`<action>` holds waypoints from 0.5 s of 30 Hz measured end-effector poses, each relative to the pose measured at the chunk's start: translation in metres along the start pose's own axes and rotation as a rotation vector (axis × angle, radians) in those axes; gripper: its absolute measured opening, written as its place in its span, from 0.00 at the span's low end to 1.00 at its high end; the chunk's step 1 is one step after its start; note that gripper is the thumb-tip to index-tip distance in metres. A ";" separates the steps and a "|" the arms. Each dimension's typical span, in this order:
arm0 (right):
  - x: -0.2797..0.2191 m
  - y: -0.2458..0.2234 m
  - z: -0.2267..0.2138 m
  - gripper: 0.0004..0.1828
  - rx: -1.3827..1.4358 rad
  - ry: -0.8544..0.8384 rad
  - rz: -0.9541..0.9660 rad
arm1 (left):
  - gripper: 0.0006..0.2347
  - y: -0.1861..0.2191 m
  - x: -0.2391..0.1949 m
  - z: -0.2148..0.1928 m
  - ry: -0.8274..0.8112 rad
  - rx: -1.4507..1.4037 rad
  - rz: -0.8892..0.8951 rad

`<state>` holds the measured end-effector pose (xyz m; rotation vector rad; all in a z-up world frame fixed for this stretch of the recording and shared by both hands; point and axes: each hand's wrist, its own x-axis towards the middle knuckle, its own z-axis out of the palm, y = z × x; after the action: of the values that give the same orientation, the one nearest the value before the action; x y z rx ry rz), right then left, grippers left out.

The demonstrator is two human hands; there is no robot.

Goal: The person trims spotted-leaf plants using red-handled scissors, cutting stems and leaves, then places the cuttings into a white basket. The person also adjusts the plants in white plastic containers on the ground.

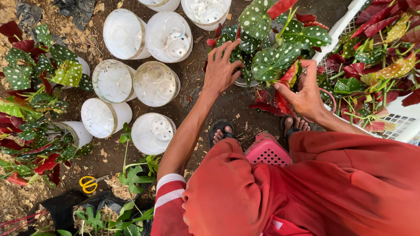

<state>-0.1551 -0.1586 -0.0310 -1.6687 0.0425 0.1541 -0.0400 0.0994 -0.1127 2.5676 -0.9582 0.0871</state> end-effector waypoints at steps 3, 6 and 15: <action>-0.007 0.010 0.001 0.30 -0.149 -0.006 -0.059 | 0.05 0.003 0.012 0.002 0.001 -0.022 -0.068; -0.012 0.014 -0.004 0.30 -0.194 0.064 -0.218 | 0.05 0.003 0.027 0.005 -0.047 -0.061 -0.142; 0.009 0.015 0.014 0.31 -0.446 -0.003 -0.223 | 0.07 -0.010 0.031 0.021 0.108 0.003 -0.016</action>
<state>-0.1495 -0.1453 -0.0479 -2.1027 -0.1930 -0.0053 -0.0115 0.0789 -0.1291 2.5444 -0.8975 0.2205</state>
